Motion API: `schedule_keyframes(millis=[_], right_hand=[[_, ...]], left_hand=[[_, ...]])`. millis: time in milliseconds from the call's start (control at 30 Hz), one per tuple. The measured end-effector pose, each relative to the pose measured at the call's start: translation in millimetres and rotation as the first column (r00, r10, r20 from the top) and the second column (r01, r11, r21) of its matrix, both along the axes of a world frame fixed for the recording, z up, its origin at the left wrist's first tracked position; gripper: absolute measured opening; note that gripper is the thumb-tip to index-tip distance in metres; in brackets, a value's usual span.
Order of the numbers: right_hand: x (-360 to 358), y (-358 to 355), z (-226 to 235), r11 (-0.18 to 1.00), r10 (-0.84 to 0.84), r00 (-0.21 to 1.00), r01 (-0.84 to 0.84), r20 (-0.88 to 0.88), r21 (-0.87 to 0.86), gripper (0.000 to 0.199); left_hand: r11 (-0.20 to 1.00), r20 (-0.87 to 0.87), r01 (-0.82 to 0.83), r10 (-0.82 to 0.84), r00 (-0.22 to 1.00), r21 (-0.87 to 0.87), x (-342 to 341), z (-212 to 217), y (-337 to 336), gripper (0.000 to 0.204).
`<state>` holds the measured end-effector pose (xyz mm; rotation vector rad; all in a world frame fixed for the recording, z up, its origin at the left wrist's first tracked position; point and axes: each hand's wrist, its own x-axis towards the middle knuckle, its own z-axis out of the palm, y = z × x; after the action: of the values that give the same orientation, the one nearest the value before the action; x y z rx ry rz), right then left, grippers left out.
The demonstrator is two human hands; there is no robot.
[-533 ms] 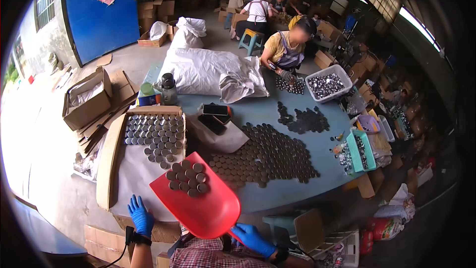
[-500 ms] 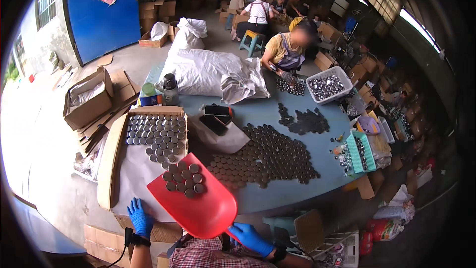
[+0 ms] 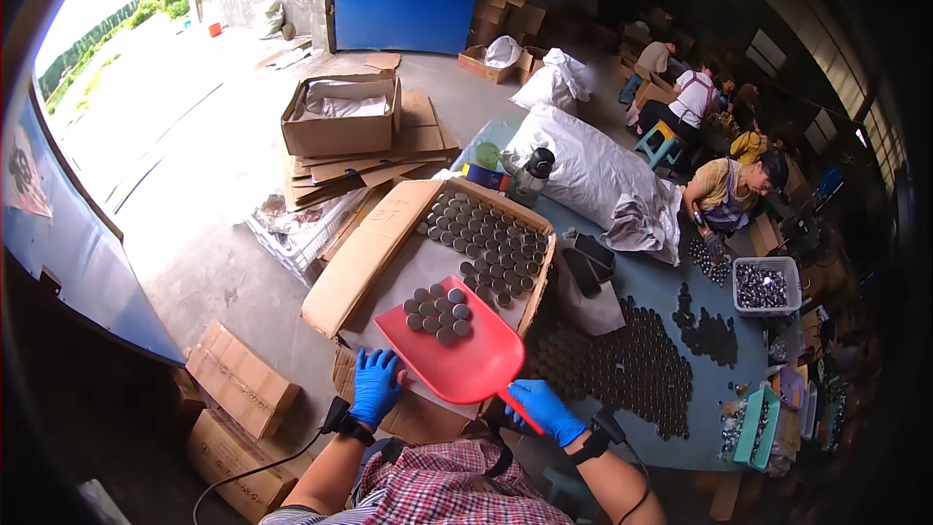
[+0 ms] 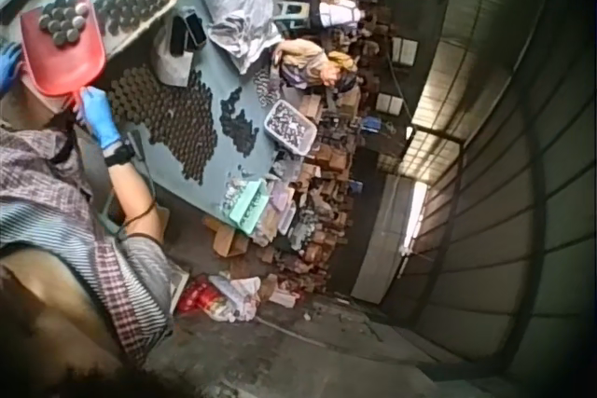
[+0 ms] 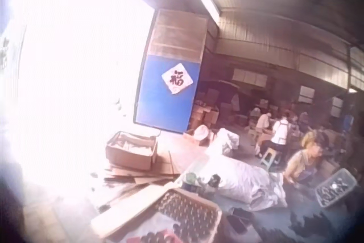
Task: Arranging and packing small circular metal components into a cardboard box using a scoop.
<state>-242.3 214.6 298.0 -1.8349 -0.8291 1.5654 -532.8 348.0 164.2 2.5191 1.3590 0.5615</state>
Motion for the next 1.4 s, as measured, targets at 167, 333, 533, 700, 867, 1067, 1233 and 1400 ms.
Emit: schedule_keyframes(millis=[167, 333, 533, 700, 867, 1067, 1233, 1400], right_hand=[[20, 79, 5, 0.990, 0.139, 0.986, -0.141, 0.091, 0.016, 0.036], [46, 92, 28, 0.963, 0.259, 0.961, -0.250, 0.093, -0.098, 0.034], [41, 79, 40, 0.965, 0.243, 0.963, -0.228, 0.117, -0.128, 0.032], [54, 29, 67, 0.964, 0.200, 0.974, -0.176, 0.107, -0.200, 0.034], [44, 12, 61, 0.961, 0.255, 0.960, -0.238, 0.115, -0.140, 0.033], [36, -12, 65, 0.949, 0.313, 0.927, -0.295, 0.207, -0.113, 0.034], [34, -40, 70, 0.957, 0.252, 0.955, -0.222, 0.158, -0.187, 0.032], [26, -88, 85, 0.975, 0.119, 0.982, -0.088, 0.144, -0.202, 0.034]], left_hand=[[0.999, -0.018, 0.044, -0.045, 0.999, -0.027, -3, 2, 5, 0.038], [0.996, 0.003, 0.082, -0.082, 0.997, -0.019, -11, -5, 7, 0.038], [0.993, 0.002, 0.109, -0.109, 0.994, -0.049, -9, 2, 8, 0.038], [0.987, 0.009, 0.162, -0.162, 0.987, -0.007, -2, 5, 12, 0.039], [0.977, 0.000, 0.214, -0.214, 0.977, -0.013, -20, -7, 16, 0.036], [0.970, 0.016, 0.241, -0.241, 0.971, -0.036, -12, 3, 42, 0.014], [0.996, 0.200, 0.076, -0.067, 0.978, -0.039, 7, 17, 55, 0.010], [0.930, 0.304, 0.257, -0.173, 0.937, -0.262, 57, 12, 82, 0.017]])
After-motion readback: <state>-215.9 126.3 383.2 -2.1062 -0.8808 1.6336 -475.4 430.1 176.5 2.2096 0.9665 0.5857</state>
